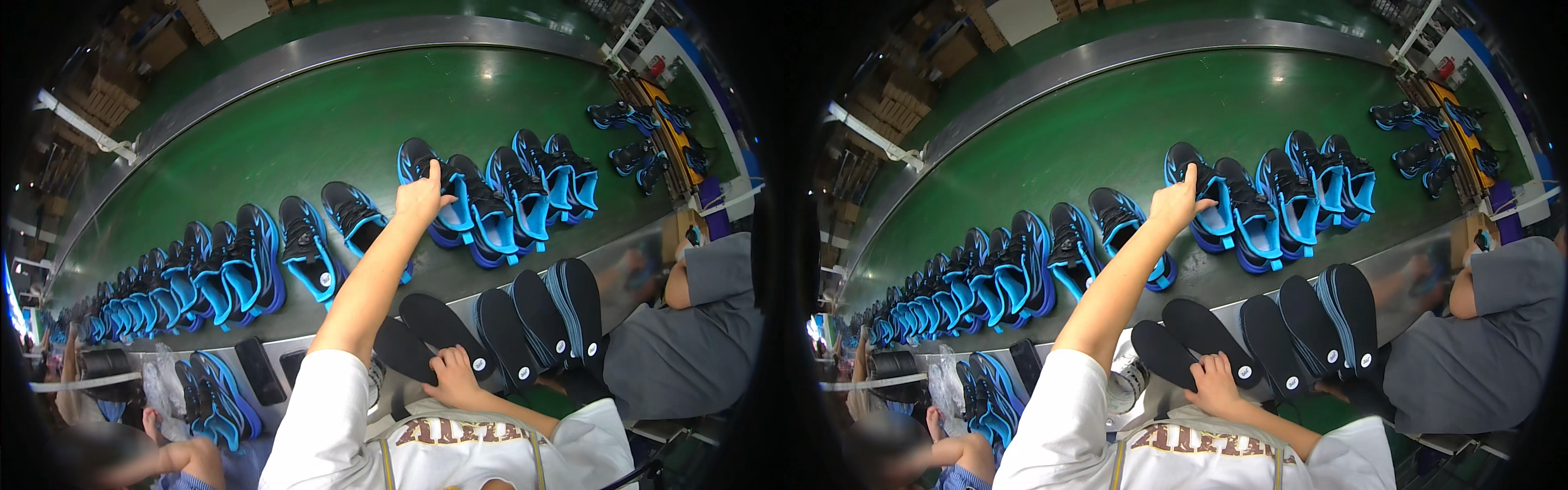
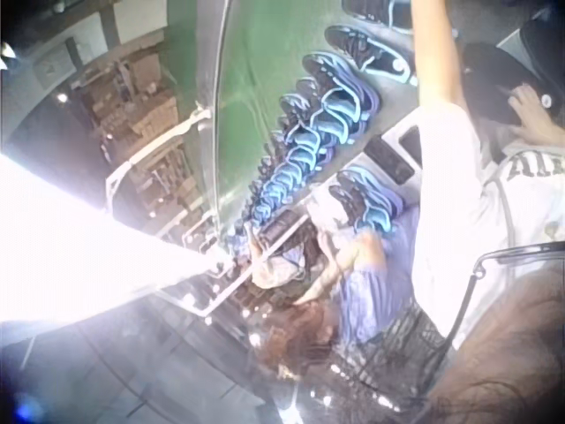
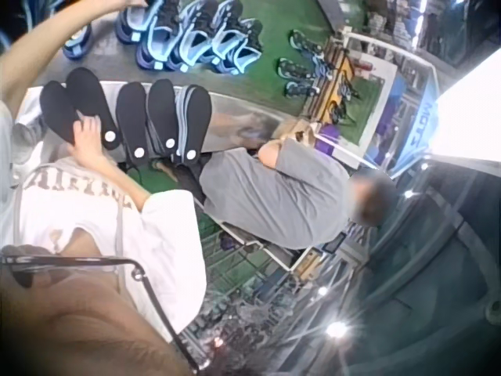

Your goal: The person inserts insoles into sneakers on a conveyor belt, retrieves a bag of insoles from a storage rack, removes them from the plastic packaging, and places insoles into additional sneakers.

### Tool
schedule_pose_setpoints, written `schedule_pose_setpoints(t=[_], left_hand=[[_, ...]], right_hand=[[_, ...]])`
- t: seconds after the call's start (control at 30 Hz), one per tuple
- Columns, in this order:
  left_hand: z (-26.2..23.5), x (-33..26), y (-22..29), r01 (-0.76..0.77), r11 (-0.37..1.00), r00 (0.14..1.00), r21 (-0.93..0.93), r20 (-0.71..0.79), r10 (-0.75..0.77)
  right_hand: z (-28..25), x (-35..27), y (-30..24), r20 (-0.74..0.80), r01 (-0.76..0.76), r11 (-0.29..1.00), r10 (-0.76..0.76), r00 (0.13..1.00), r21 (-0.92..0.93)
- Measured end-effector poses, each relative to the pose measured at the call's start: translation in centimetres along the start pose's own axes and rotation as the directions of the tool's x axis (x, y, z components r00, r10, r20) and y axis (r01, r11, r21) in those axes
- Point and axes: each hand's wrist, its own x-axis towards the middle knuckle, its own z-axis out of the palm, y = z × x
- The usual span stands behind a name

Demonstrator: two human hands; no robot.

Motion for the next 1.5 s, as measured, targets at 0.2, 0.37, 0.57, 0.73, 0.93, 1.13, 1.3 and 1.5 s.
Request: schedule_pose_setpoints(t=[0.2, 0.37, 0.57, 0.73, 0.93, 1.13, 1.3, 1.5], left_hand=[[0.2, 2.4, -0.5, -0.012, 0.98, 0.996, -0.2, 0.088, 0.03], [-1.2, 3.2, -3.4, -0.106, 0.963, 0.975, -0.247, 0.166, 0.15], [-2.7, 1.6, -3.4, 0.362, 0.686, 0.835, -0.631, 0.547, 0.063], [-2.2, 0.7, -4.1, 0.426, 0.628, 0.84, -0.652, 0.543, -0.006], [-1.1, 0.1, -4.1, 0.413, 0.612, 0.866, -0.674, 0.498, -0.035], [-1.0, -1.0, -4.0, 0.393, 0.639, 0.919, -0.661, 0.296, -0.259], [-1.0, -1.1, -4.1, 0.419, 0.589, 0.907, -0.69, 0.345, -0.241], [-0.3, -1.1, -4.0, 0.357, 0.649, 0.93, -0.671, 0.317, -0.184]], right_hand=[[-11.5, 1.2, 2.1, -0.097, -0.057, 0.893, 0.112, 0.989, 0.447], [-18.3, 5.5, 6.1, -0.376, 0.06, 0.989, -0.005, 0.927, 0.136], [-18.9, 9.9, 7.1, -0.204, 0.127, 0.975, -0.164, 0.965, -0.181], [-14.1, 15.1, 8.2, -0.13, 0.129, 0.953, -0.169, 0.977, -0.274], [-7.1, 19.2, 10.0, -0.137, -0.088, 0.964, 0.054, 0.989, -0.251], [-10.7, 17.4, 7.4, -0.103, -0.081, 0.958, 0.054, 0.993, -0.276], [-13.3, 19.8, 8.5, 0.395, -0.031, 0.947, 0.162, 0.904, -0.318], [-9.2, 20.8, 10.1, 0.295, 0.134, 0.948, -0.044, 0.955, -0.29]])
